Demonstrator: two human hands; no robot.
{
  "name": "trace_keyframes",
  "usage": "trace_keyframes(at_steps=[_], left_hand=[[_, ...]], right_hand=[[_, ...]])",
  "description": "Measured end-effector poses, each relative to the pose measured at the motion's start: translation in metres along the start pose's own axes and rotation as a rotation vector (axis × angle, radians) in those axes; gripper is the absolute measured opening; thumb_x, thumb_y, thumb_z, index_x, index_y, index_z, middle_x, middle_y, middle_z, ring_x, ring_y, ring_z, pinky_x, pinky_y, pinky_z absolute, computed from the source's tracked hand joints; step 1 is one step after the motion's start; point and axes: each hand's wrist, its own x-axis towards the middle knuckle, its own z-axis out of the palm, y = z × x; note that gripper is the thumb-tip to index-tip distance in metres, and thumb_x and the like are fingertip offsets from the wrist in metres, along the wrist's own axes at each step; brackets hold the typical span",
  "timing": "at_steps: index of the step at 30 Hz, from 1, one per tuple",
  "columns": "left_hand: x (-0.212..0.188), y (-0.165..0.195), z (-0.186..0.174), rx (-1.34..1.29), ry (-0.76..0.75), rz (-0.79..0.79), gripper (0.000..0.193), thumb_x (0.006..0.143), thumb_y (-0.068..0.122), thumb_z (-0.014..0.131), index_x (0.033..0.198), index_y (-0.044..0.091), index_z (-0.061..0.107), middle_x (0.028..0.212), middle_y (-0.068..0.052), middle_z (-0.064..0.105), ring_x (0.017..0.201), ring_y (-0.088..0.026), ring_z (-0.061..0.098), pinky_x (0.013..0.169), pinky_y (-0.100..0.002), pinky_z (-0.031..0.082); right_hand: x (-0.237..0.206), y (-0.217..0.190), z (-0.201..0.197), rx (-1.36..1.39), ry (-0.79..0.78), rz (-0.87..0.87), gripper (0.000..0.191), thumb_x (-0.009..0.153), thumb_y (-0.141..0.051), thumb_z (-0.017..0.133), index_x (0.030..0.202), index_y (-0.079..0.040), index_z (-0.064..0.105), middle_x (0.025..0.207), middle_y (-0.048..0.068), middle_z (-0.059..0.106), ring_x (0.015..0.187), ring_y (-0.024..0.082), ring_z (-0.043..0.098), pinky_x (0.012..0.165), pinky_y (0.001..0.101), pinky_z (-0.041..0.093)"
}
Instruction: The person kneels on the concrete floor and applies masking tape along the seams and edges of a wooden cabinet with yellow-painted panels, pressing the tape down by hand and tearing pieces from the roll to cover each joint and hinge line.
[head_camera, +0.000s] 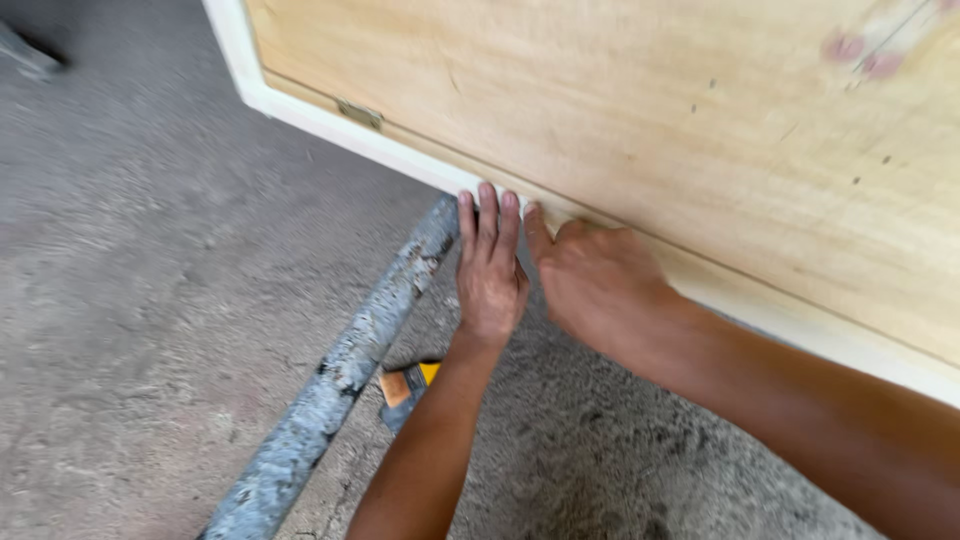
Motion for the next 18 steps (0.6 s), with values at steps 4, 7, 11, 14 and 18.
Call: trace_keyframes(at_steps=[4, 7, 11, 14, 18], left_hand=[[-0.011, -0.009, 0.007, 0.096, 0.051, 0.081, 0.089, 0.093, -0.02, 0.049, 0.168, 0.02, 0.025, 0.175, -0.008, 0.017, 0.16, -0.043, 0.024, 0.108, -0.043, 0.063], [-0.015, -0.012, 0.004, 0.164, 0.005, 0.077, 0.093, 0.09, -0.021, 0.049, 0.169, 0.022, 0.024, 0.176, -0.006, 0.016, 0.162, -0.039, 0.025, 0.103, -0.04, 0.064], [-0.015, -0.01, 0.0, 0.207, -0.081, 0.032, 0.098, 0.089, -0.026, 0.049, 0.169, 0.024, 0.022, 0.176, -0.007, 0.014, 0.163, -0.04, 0.024, 0.084, -0.028, 0.067], [-0.016, -0.009, -0.002, 0.195, -0.108, 0.037, 0.104, 0.087, -0.027, 0.049, 0.17, 0.028, 0.018, 0.177, -0.007, 0.009, 0.164, -0.04, 0.021, 0.079, -0.026, 0.066], [-0.019, -0.01, -0.002, 0.202, -0.109, 0.052, 0.108, 0.09, -0.025, 0.051, 0.171, 0.036, 0.014, 0.174, -0.005, 0.003, 0.161, -0.039, 0.016, 0.076, -0.025, 0.066]], right_hand=[[-0.037, 0.019, 0.025, -0.002, 0.397, -0.126, 0.065, 0.084, 0.01, 0.054, 0.147, -0.004, 0.05, 0.088, 0.021, 0.068, 0.055, 0.021, 0.064, 0.031, 0.0267, 0.049], [-0.056, 0.029, 0.033, -0.196, 0.338, -0.124, 0.067, 0.088, 0.006, 0.055, 0.154, -0.007, 0.047, 0.084, 0.019, 0.066, 0.05, 0.017, 0.059, 0.031, 0.026, 0.048], [-0.073, 0.024, 0.031, -0.52, 0.014, -0.111, 0.072, 0.093, 0.002, 0.053, 0.161, -0.004, 0.029, 0.075, 0.013, 0.061, 0.045, 0.007, 0.052, 0.034, 0.0213, 0.05], [-0.068, 0.025, 0.023, -0.599, -0.211, -0.054, 0.077, 0.097, 0.001, 0.054, 0.164, -0.001, 0.015, 0.074, 0.013, 0.06, 0.05, 0.009, 0.054, 0.039, 0.0236, 0.051], [-0.059, 0.017, 0.012, -0.629, -0.443, -0.03, 0.082, 0.1, -0.002, 0.054, 0.163, 0.006, 0.003, 0.081, 0.015, 0.059, 0.057, 0.015, 0.058, 0.043, 0.0275, 0.053]])
